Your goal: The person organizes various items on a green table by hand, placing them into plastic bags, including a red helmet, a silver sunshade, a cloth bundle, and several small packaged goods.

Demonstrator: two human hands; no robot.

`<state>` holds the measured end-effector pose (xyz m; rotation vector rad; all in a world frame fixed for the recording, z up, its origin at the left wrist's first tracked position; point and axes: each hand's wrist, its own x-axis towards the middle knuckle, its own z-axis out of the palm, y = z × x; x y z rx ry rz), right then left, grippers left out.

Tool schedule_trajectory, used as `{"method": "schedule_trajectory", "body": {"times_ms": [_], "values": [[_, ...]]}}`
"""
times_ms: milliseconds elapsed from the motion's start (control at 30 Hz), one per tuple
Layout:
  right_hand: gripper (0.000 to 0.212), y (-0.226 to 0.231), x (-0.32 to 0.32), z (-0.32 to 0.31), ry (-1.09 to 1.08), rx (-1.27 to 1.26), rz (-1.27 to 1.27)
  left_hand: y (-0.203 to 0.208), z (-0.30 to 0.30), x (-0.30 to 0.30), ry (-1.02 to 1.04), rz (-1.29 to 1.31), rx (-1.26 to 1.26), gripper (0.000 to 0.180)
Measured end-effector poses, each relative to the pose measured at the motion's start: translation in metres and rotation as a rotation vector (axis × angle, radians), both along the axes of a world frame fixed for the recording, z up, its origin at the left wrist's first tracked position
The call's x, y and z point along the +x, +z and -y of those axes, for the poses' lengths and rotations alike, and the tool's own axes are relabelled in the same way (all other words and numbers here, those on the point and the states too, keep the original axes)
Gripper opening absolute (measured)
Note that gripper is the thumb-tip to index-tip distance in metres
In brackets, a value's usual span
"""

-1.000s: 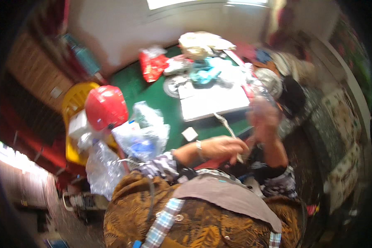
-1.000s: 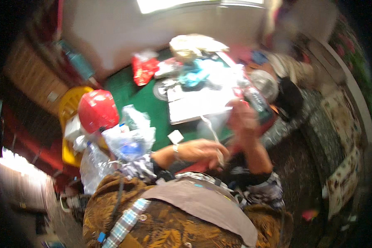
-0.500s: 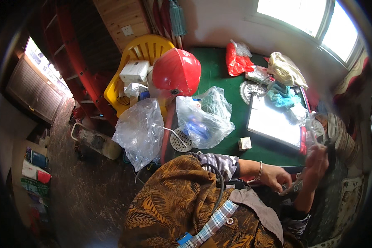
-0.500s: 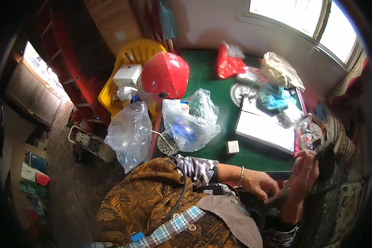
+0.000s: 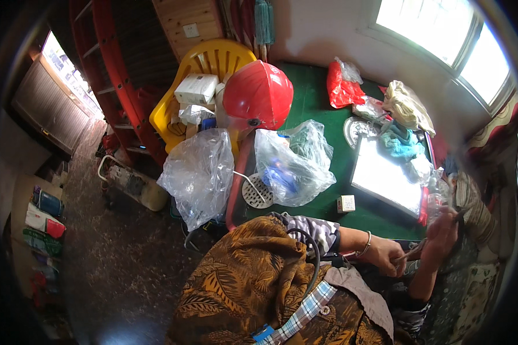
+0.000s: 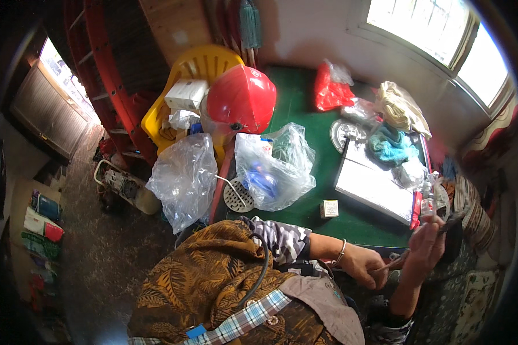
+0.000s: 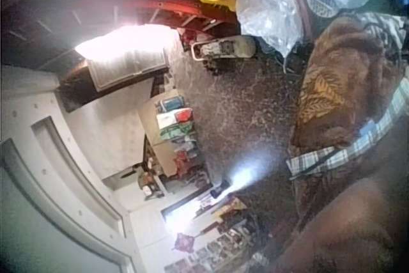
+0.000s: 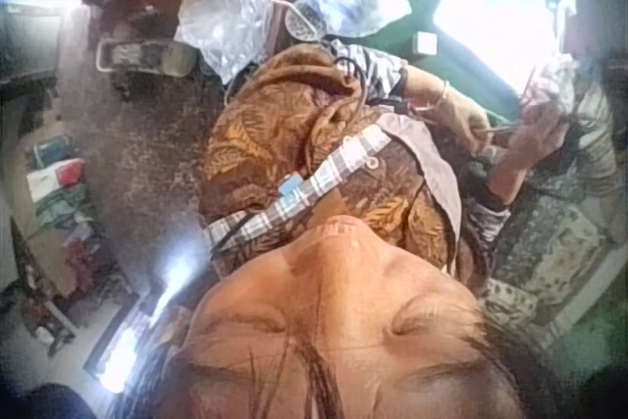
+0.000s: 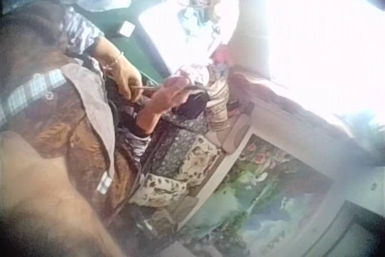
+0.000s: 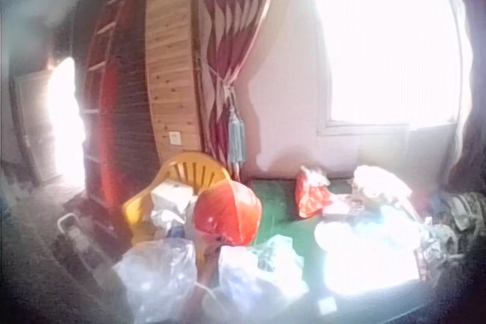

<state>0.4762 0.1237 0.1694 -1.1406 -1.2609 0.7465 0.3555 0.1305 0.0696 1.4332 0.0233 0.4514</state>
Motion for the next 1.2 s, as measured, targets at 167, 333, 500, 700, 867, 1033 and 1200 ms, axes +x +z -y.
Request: {"method": "schedule_trajectory", "body": {"times_ms": [167, 333, 500, 700, 867, 1033, 1200], "values": [[0.026, -0.043, 0.118, -0.019, 0.083, -0.238, -0.080, 0.001, -0.008, -0.027, 0.279, -0.064, 0.077, 0.020], [0.015, -0.037, 0.032, 0.028, 0.617, -0.479, 0.606, -0.014, -0.025, -0.030, 0.662, 0.128, -0.082, 0.026], [0.010, -0.037, -0.012, 0.017, 0.455, -0.047, 0.868, 0.015, 0.007, -0.050, 0.361, 0.140, -0.595, 0.039], [0.028, -0.052, -0.049, 0.004, 0.627, 0.141, 1.137, -0.013, 0.017, -0.081, 0.599, 0.172, -0.491, 0.036], [0.037, -0.026, -0.095, 0.001, 0.694, 0.162, 0.897, -0.002, 0.034, -0.201, 1.115, 0.081, -0.435, 0.024], [0.033, -0.046, -0.106, -0.016, 0.799, 0.139, 0.863, 0.037, 0.064, -0.369, 1.766, 0.774, -0.126, 0.023], [0.028, -0.072, -0.126, -0.012, 0.969, 0.145, 0.922, 0.000, 0.055, -0.442, 2.125, 0.913, 0.120, 0.021]]}}
